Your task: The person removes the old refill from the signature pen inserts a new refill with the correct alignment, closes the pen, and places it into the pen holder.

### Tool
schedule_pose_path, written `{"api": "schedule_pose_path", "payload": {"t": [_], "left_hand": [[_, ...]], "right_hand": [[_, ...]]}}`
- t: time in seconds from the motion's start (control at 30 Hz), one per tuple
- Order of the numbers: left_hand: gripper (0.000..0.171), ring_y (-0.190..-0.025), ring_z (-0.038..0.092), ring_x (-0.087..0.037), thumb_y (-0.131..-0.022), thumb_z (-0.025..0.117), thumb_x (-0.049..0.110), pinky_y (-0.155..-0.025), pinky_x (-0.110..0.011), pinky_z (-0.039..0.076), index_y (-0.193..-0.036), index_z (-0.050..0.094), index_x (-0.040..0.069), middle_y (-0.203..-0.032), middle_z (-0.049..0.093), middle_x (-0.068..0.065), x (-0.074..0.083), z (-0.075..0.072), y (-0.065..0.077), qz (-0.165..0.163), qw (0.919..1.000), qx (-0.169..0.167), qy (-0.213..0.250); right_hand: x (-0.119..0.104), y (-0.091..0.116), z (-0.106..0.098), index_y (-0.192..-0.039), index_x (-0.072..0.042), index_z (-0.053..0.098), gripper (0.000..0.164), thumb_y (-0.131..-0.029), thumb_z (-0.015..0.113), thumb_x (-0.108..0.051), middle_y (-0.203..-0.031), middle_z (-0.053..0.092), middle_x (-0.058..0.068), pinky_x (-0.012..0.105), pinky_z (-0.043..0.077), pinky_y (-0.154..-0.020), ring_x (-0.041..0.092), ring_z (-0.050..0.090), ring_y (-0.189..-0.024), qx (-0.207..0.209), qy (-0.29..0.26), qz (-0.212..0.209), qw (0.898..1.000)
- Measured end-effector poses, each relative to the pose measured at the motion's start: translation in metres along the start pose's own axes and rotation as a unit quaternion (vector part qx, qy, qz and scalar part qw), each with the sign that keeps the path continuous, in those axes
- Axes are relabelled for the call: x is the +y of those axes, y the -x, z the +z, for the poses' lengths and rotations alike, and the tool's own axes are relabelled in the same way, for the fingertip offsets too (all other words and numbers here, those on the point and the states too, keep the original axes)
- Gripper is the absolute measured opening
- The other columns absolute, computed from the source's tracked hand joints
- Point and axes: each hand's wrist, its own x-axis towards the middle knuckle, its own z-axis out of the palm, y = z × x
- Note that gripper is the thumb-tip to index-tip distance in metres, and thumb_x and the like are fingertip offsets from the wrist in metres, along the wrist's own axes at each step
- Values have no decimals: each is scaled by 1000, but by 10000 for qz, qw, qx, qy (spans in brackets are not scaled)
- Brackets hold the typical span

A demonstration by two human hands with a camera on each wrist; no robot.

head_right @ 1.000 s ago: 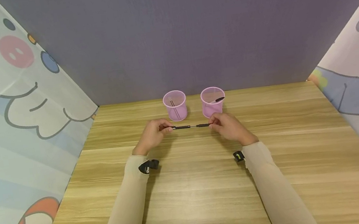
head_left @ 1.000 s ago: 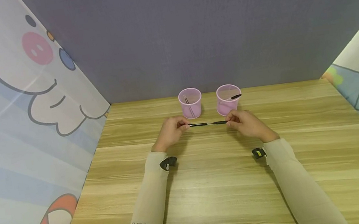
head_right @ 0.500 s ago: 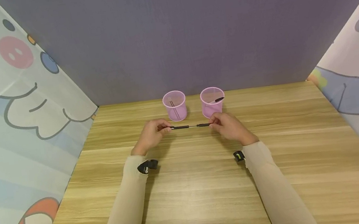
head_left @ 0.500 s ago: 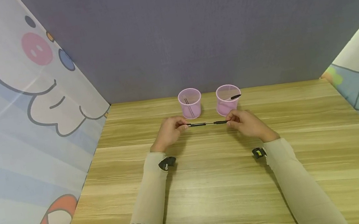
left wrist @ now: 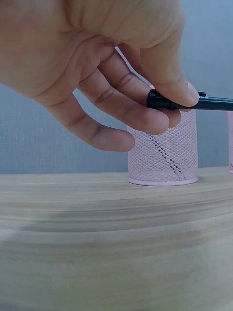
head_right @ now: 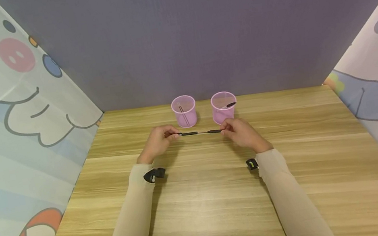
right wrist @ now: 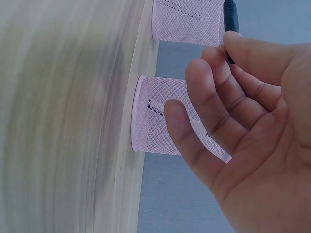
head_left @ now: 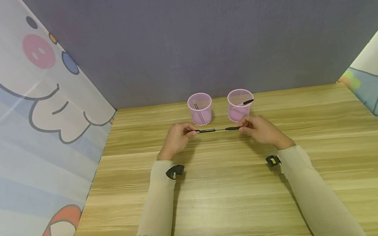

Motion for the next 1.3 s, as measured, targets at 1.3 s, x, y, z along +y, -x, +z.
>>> {"api": "schedule_pose_path", "payload": {"t": [1.3], "left_hand": [[6, -82, 66, -17, -95, 72, 9, -77, -32, 56, -98, 77, 8, -96, 75, -7, -6, -6, 1, -151, 9998, -58, 64]], "right_hand": [[2, 0, -2, -106, 0, 67, 11, -100, 65, -9, -93, 71, 15, 33, 50, -77, 21, 61, -84, 27, 14, -36, 10000]]}}
